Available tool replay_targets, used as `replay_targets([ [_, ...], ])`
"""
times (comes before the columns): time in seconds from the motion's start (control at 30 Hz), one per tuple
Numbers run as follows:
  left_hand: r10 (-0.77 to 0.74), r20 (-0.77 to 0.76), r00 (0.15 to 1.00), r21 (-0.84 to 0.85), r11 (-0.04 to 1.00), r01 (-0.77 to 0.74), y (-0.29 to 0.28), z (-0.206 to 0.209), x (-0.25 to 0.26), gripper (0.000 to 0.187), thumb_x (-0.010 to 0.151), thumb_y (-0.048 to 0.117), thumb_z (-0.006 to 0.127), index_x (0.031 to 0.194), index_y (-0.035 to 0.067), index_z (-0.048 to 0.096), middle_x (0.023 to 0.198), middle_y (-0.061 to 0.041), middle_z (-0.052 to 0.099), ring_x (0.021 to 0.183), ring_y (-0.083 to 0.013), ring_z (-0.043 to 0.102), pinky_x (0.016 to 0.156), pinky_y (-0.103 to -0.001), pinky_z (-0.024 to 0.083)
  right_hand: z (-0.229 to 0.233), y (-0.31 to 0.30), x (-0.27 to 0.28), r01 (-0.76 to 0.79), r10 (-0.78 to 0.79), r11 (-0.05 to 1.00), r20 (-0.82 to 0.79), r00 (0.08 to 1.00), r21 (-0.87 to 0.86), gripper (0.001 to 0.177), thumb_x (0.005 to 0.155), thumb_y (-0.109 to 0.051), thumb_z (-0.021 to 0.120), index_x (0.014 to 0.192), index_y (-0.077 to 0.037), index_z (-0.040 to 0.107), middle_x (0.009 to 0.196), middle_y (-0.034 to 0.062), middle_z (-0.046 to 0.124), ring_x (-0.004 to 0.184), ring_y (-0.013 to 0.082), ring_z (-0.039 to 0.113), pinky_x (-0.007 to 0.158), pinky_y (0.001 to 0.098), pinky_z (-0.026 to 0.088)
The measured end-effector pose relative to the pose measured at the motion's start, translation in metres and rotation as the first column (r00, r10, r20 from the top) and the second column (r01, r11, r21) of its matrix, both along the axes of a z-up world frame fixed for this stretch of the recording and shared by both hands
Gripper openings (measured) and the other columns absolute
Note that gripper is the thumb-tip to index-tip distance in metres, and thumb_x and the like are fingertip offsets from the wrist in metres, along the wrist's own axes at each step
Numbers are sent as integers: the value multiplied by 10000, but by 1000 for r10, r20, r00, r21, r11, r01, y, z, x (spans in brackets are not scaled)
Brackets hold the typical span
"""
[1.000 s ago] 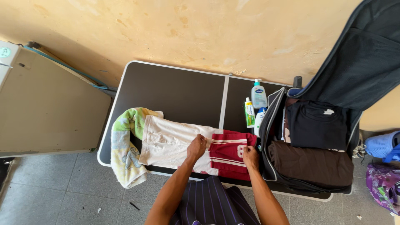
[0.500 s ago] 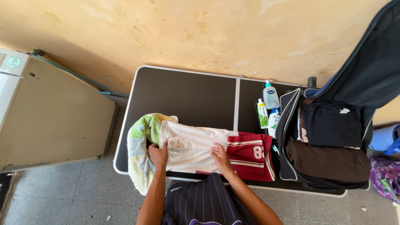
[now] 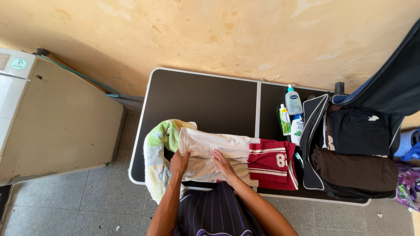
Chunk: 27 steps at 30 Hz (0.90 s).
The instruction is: The person folds several garments and a towel on a table, then places them into an open suitcase. Items handled include a brown t-shirt, a black t-shirt, a red and white t-shirt, and a patterned towel. The person folds each item by hand and stacks them inside the suitcase.
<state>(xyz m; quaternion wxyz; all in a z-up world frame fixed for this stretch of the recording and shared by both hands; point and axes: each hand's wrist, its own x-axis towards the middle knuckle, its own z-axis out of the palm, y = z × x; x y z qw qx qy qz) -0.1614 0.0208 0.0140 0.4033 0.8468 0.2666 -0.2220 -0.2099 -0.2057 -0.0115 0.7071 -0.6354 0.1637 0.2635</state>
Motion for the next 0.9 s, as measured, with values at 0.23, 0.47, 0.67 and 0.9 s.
replay_targets([
  [0.23,-52,266,963,-314,940,137,-38,27,-8,578,928,280,654,1457,103,497,1131,-224,745,1008,-339,753,883,-427,573,51,-14,0,-11,11,1000,-33,999,-6,797,975,-578,468,1612,-155,242,1598,123,437,1459,286,456,1158,455,423],
  [0.47,-448,187,874,-303,820,485,-123,115,-10,695,942,214,595,1589,273,349,1000,-231,746,846,-341,761,770,-421,610,90,-50,-13,85,-80,994,-70,994,74,881,914,-661,399,1649,-198,250,1471,220,477,1279,351,563,1046,524,505],
  [0.67,-630,180,755,-175,735,655,-195,95,-23,802,910,203,598,1624,279,242,1034,-244,732,894,-438,728,810,-508,587,51,-99,-23,240,-230,961,-83,970,139,856,947,-587,552,1609,-113,287,1565,165,428,1415,269,453,1161,425,384],
  [0.9,-754,156,638,-120,627,770,-207,20,-52,927,900,413,693,1600,143,149,1176,-190,678,1107,-386,658,916,-488,528,6,-132,-31,264,-264,964,-29,964,4,682,992,-490,530,1538,-86,465,1482,84,574,1367,189,507,1117,349,376],
])
